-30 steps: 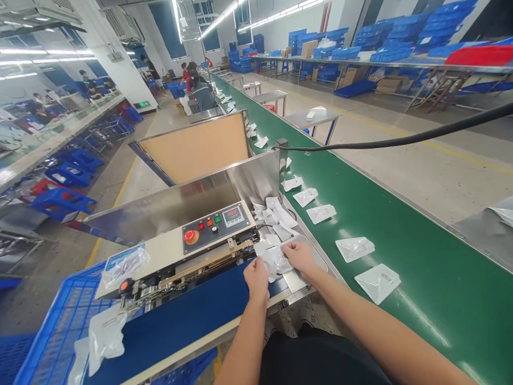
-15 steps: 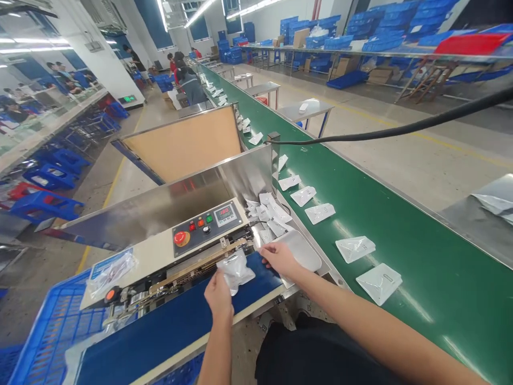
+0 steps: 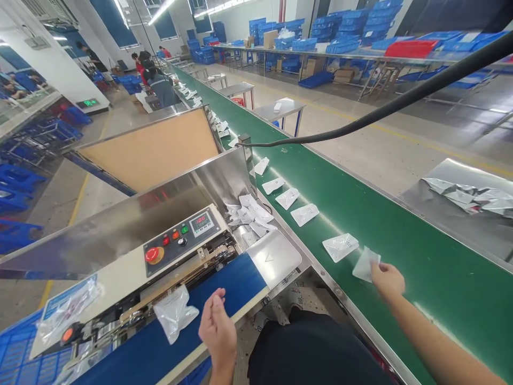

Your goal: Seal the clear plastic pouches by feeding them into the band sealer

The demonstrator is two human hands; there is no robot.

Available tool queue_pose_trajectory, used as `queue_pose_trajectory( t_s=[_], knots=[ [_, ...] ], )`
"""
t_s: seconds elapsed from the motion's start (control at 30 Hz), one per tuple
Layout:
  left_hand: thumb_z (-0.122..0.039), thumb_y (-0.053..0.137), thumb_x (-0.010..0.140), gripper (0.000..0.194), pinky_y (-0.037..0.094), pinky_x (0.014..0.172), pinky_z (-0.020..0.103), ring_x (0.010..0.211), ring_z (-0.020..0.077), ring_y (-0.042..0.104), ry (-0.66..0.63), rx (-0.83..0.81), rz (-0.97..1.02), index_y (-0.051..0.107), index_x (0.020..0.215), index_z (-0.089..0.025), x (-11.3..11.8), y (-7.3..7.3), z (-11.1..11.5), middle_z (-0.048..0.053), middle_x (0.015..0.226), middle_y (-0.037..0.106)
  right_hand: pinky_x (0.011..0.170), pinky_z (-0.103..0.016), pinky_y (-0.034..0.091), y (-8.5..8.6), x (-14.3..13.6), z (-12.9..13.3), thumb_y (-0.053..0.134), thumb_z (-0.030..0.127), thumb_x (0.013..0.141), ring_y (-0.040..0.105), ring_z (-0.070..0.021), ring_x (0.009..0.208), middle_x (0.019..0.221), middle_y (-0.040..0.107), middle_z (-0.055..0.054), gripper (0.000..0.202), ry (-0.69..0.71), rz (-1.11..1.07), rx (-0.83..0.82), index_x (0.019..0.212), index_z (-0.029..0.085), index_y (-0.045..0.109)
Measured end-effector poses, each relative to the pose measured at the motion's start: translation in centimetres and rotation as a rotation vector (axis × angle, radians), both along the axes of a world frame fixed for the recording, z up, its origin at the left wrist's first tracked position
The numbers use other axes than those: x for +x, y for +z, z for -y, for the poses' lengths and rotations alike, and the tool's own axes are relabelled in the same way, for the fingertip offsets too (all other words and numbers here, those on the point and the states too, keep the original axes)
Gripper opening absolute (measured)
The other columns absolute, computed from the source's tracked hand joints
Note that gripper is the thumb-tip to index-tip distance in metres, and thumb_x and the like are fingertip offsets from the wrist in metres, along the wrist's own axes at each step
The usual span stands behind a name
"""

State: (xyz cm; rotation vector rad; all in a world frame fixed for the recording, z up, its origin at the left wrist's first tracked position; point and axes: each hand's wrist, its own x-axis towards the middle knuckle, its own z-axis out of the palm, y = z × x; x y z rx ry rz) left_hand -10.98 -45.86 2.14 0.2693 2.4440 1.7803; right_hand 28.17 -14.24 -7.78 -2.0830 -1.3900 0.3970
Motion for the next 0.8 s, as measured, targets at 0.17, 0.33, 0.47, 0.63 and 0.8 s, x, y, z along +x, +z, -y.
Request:
queue_pose_trajectory(
  t_s=[0.17, 0.33, 0.47, 0.63, 0.8],
  knots=[
    [-0.055, 0.065, 0.1, 0.041, 0.063, 0.095, 0.043, 0.103, 0.0301, 0.078, -0.491, 0.013, -0.073, 0.085, 0.102, -0.019, 3.6, 1.1, -7.2, 0.015, 0.109, 0.083, 0.07, -0.039, 0.053, 7.0, -7.3, 1.7, 0.06, 0.089, 0.076, 0.07, -0.0287, 0.074, 0.083, 0.077, -0.015, 0.073, 0.221, -0.236, 0.12, 0.085, 0.018, 0.073],
    [-0.055, 0.064, 0.101, 0.048, 0.06, 0.101, 0.042, 0.115, 0.0314, 0.075, -0.715, 0.077, 0.033, 0.08, 0.129, -0.018, 6.3, 1.7, -12.3, 0.016, 0.129, 0.079, 0.078, -0.035, 0.056, 12.6, -16.8, 6.6, 0.07, 0.07, 0.087, 0.069, -0.024, 0.077, 0.082, 0.077, -0.007, 0.05, 0.823, -0.471, 0.012, 0.083, 0.021, 0.077],
    [-0.059, 0.059, 0.102, 0.051, 0.059, 0.079, 0.033, 0.088, 0.0272, 0.075, -0.584, 0.064, 0.14, 0.084, 0.11, -0.015, 5.6, 1.6, -11.8, 0.012, 0.099, 0.083, 0.073, -0.035, 0.057, 13.1, -21.3, 9.6, 0.071, 0.067, 0.088, 0.07, -0.0237, 0.076, 0.081, 0.078, -0.008, 0.049, 0.994, -0.744, -0.216, 0.082, 0.019, 0.079],
    [-0.056, 0.072, 0.09, 0.044, 0.052, 0.067, 0.028, 0.078, 0.0238, 0.07, -0.344, 0.076, 0.317, 0.085, 0.091, -0.014, 2.7, -0.3, -9.7, 0.009, 0.085, 0.08, 0.06, -0.032, 0.054, 11.2, -25.0, 9.9, 0.09, 0.058, 0.067, 0.067, -0.021, 0.064, 0.072, 0.075, -0.004, 0.05, 0.735, -0.971, -0.443, 0.094, 0.02, 0.071],
    [-0.047, 0.086, 0.069, 0.041, 0.054, 0.064, 0.031, 0.072, 0.0233, 0.071, -0.011, 0.23, 0.643, 0.084, 0.088, -0.011, -0.5, -2.7, -10.8, 0.011, 0.083, 0.08, 0.047, -0.025, 0.046, 9.1, -29.7, 8.7, 0.094, 0.039, 0.052, 0.055, -0.014, 0.046, 0.049, 0.053, 0.01, 0.058, 0.504, -1.066, -0.506, 0.076, 0.028, 0.042]
  ],
)
